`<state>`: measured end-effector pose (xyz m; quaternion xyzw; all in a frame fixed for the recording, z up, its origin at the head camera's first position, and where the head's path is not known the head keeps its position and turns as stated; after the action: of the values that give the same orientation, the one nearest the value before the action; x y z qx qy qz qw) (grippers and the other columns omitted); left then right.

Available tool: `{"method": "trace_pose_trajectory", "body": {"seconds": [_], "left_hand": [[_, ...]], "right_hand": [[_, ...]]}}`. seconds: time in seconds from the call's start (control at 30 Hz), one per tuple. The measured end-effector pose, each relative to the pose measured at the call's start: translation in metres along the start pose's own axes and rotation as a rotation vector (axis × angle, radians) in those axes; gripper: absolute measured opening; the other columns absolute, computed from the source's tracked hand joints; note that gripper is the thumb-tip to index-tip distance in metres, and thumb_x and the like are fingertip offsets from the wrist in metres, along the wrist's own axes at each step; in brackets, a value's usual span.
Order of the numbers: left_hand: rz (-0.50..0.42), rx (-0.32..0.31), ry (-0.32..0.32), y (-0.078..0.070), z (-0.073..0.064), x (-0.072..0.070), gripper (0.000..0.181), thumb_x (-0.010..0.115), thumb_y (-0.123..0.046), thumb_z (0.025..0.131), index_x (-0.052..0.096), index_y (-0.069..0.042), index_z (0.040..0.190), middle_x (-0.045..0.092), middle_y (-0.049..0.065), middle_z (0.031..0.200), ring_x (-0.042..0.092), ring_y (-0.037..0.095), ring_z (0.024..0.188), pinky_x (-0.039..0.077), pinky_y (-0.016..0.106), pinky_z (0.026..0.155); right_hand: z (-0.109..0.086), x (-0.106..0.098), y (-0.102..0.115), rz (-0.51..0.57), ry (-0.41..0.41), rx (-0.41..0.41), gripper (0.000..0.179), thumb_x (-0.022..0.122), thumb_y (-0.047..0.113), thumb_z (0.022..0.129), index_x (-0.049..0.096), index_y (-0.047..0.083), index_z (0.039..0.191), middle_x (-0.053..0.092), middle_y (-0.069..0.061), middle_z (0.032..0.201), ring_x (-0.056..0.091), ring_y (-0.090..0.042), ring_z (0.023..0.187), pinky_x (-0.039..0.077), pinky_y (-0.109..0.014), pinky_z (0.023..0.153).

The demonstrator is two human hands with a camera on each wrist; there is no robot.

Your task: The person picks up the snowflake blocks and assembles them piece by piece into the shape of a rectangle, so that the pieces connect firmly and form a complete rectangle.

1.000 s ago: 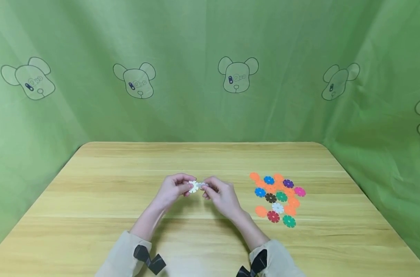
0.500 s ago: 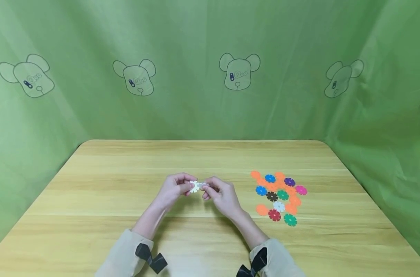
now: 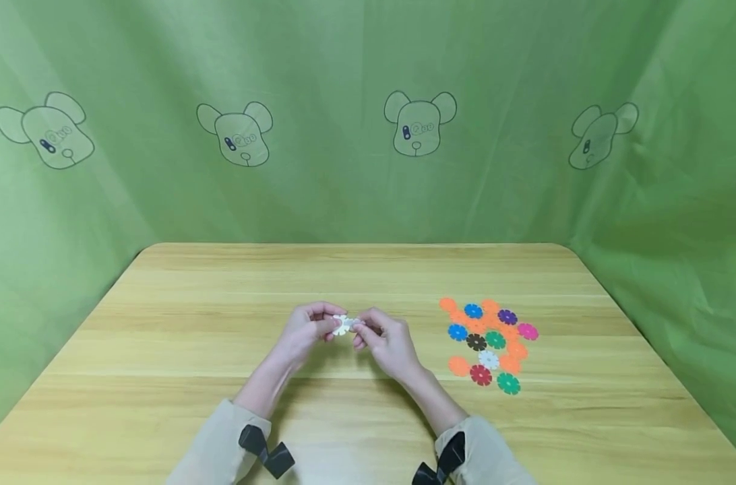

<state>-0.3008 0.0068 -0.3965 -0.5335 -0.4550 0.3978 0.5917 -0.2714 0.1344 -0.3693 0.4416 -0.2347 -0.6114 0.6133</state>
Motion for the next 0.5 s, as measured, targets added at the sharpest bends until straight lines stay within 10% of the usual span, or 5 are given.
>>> {"method": "trace_pose_trajectory", "body": {"seconds": [0.2,0.5], "left_hand": [[0.036,0.006,0.028,-0.005,0.000,0.001,0.023,0.056,0.009,0.079,0.059,0.016,0.101,0.059,0.006,0.075,0.051,0.012,0.061,0.045,0.021,0.058],[0.158,0.042,0.115,-0.004,0.000,0.007,0.038,0.068,0.001,0.078,0.055,0.012,0.112,0.061,0.010,0.087,0.056,0.015,0.070,0.052,0.036,0.071]], "right_hand": [[0.002,0.000,0.020,-0.061,0.009,0.020,0.005,0.056,-0.015,0.083,0.059,-0.013,0.088,0.064,-0.021,0.074,0.063,-0.034,0.063,0.055,-0.036,0.059],[0.001,-0.006,-0.016,-0.150,-0.031,0.041,0.007,0.060,-0.004,0.085,0.062,-0.004,0.092,0.067,-0.016,0.078,0.065,-0.027,0.064,0.055,-0.034,0.057]]}}
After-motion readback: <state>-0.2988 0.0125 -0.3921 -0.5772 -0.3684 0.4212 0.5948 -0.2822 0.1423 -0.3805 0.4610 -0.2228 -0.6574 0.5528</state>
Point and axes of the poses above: each hand's wrist, its own z-axis towards the middle knuckle, its own x-axis out of the palm, y = z × x, the point moved 8 cm from there along z, towards the middle knuckle
